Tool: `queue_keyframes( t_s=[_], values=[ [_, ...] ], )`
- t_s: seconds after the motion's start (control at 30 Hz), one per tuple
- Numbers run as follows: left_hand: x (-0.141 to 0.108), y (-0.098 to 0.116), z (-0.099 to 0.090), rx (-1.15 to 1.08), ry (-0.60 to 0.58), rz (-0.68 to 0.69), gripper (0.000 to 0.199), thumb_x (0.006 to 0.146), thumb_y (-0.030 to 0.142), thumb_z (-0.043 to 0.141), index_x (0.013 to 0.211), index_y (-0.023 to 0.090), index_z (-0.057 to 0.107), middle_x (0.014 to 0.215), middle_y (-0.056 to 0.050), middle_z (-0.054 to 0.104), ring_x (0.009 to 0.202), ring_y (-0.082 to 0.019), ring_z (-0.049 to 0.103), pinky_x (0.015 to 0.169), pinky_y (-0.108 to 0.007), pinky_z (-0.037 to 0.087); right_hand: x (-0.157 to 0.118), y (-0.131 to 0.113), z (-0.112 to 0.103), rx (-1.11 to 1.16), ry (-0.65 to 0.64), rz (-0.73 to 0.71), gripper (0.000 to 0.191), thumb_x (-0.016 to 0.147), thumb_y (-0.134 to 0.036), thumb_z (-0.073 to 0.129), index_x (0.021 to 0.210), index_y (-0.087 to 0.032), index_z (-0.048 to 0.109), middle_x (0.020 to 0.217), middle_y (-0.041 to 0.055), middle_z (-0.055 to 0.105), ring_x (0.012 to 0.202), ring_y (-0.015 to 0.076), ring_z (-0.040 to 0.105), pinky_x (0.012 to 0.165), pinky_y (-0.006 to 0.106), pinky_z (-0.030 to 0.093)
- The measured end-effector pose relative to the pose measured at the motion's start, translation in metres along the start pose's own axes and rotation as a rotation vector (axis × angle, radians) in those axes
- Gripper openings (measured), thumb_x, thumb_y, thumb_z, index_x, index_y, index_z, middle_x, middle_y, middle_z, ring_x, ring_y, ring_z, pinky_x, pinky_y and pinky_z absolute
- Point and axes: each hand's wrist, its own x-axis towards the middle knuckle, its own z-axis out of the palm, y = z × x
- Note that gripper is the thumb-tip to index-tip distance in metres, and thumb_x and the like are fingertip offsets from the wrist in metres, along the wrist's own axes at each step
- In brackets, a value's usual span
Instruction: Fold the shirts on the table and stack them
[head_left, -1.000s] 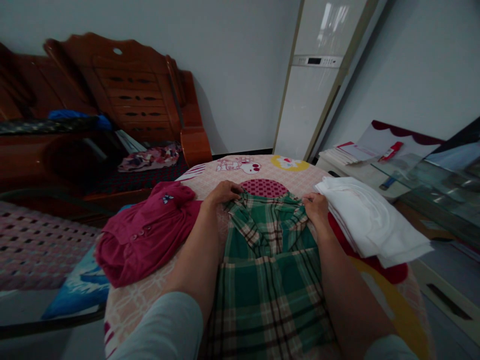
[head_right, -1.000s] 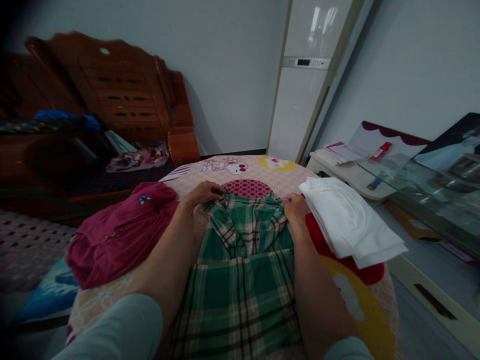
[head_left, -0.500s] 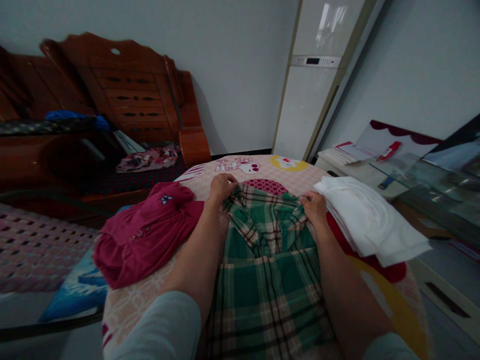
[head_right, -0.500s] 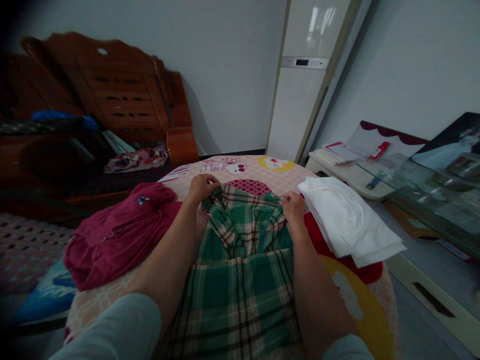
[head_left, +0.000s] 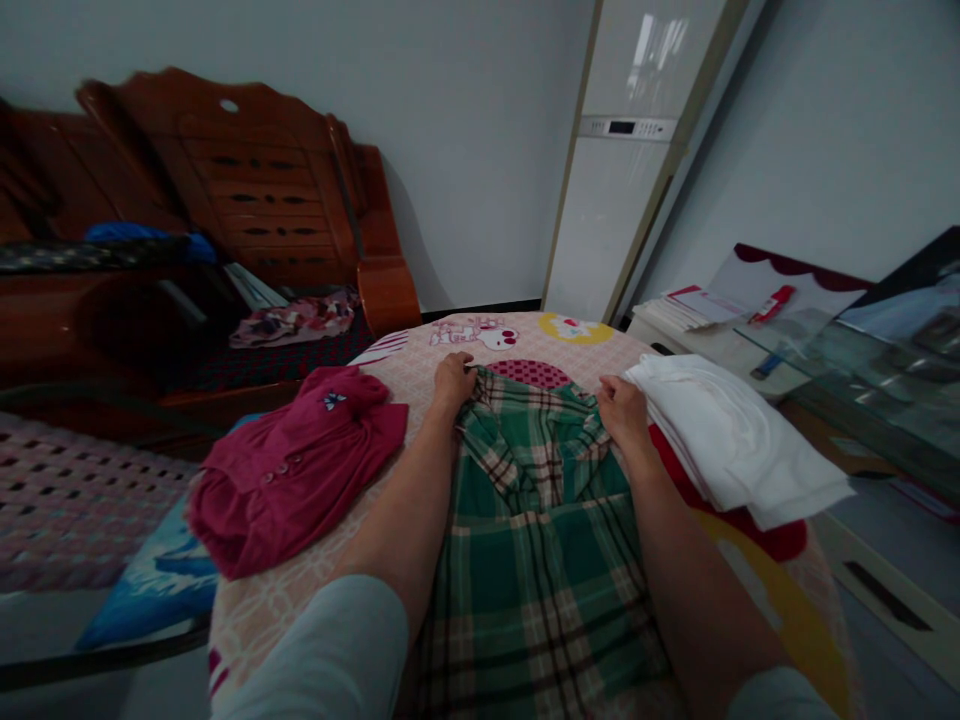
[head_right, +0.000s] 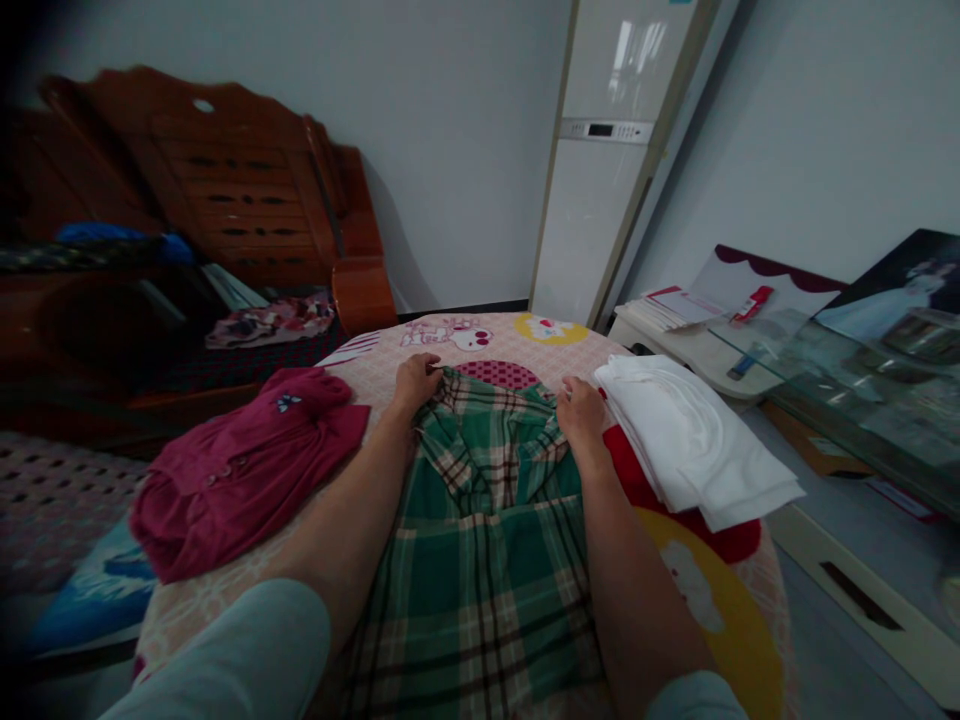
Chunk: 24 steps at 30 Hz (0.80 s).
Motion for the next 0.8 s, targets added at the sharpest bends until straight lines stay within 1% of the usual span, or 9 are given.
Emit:
queue_keyframes(
  t_s=[0.13,0.2,0.27,0.33,0.4,0.47,0.6,0.7,0.8],
  values=[
    [-0.003,-0.003,0.000,0.152,-0.031,-0.025,0.036,0.086,0.030,0.061,0.118,0.016,0.066,0.121,-0.015,0.066,0.116,-0.029,0.058,0.100,-0.035,0.044,0.004,-0.019,-0.003,-0.202,-0.150,-0.009,0.034,0.091,-0.034,0.052,0.115,-0.017,0.069,0.116,0.0135,0.070,0.111,0.0241,0.062,0.093,0.030,0.044],
    [-0.004,-0.003,-0.002,0.205,-0.047,-0.041,0.038,0.086,0.035,0.061,0.119,0.016,0.066,0.121,-0.016,0.065,0.116,-0.030,0.057,0.098,-0.035,0.045,0.007,-0.029,-0.001,-0.294,-0.222,-0.008,0.034,0.092,-0.037,0.053,0.113,-0.016,0.069,0.116,0.0153,0.070,0.113,0.0250,0.061,0.093,0.031,0.045],
    [-0.004,-0.003,-0.004,0.234,-0.075,-0.058,0.040,0.087,0.037,0.060,0.119,0.014,0.066,0.120,-0.017,0.066,0.114,-0.031,0.058,0.096,-0.036,0.045,0.010,-0.038,0.002,-0.384,-0.283,-0.026,0.035,0.092,-0.037,0.055,0.112,-0.012,0.069,0.115,0.0186,0.069,0.113,0.0272,0.061,0.091,0.033,0.046],
    [-0.003,-0.004,-0.006,0.231,-0.111,-0.074,0.038,0.087,0.036,0.059,0.117,0.013,0.067,0.118,-0.017,0.067,0.112,-0.031,0.060,0.093,-0.035,0.047,0.013,-0.045,0.005,-0.448,-0.321,-0.058,0.032,0.092,-0.029,0.055,0.111,-0.009,0.069,0.114,0.0214,0.069,0.112,0.0292,0.062,0.090,0.034,0.047],
    [-0.002,-0.005,-0.007,0.207,-0.131,-0.085,0.036,0.086,0.034,0.060,0.115,0.015,0.068,0.116,-0.016,0.069,0.110,-0.029,0.062,0.090,-0.033,0.047,0.016,-0.046,0.008,-0.470,-0.325,-0.075,0.029,0.092,-0.020,0.051,0.111,-0.008,0.069,0.112,0.0222,0.069,0.110,0.0289,0.063,0.089,0.034,0.047],
    [0.000,-0.005,-0.007,0.172,-0.128,-0.090,0.033,0.085,0.032,0.060,0.112,0.017,0.069,0.115,-0.013,0.070,0.108,-0.027,0.063,0.088,-0.031,0.047,0.021,-0.045,0.010,-0.460,-0.302,-0.066,0.030,0.092,-0.015,0.046,0.110,-0.008,0.070,0.111,0.0219,0.070,0.108,0.0274,0.064,0.088,0.032,0.047],
    [0.002,-0.004,-0.009,0.089,-0.068,-0.107,0.029,0.085,0.029,0.058,0.108,0.017,0.071,0.110,-0.011,0.073,0.104,-0.025,0.065,0.086,-0.030,0.047,0.038,-0.040,0.008,-0.446,-0.225,-0.006,0.033,0.093,-0.015,0.042,0.111,-0.008,0.069,0.111,0.0216,0.070,0.105,0.0264,0.066,0.085,0.030,0.047],
    [0.001,-0.003,-0.010,0.027,-0.009,-0.122,0.028,0.085,0.029,0.056,0.105,0.016,0.072,0.107,-0.011,0.074,0.100,-0.024,0.066,0.084,-0.029,0.047,0.050,-0.039,0.006,-0.434,-0.205,-0.032,0.032,0.094,-0.020,0.043,0.110,-0.009,0.069,0.112,0.0207,0.070,0.106,0.0257,0.066,0.086,0.030,0.046],
    [0.001,-0.004,-0.010,0.008,0.013,-0.147,0.029,0.084,0.028,0.056,0.103,0.016,0.073,0.106,-0.012,0.074,0.098,-0.024,0.066,0.083,-0.030,0.048,0.053,-0.038,0.006,-0.405,-0.259,-0.085,0.032,0.094,-0.035,0.051,0.104,-0.012,0.071,0.111,0.0190,0.071,0.108,0.0267,0.065,0.088,0.031,0.046]
  ],
)
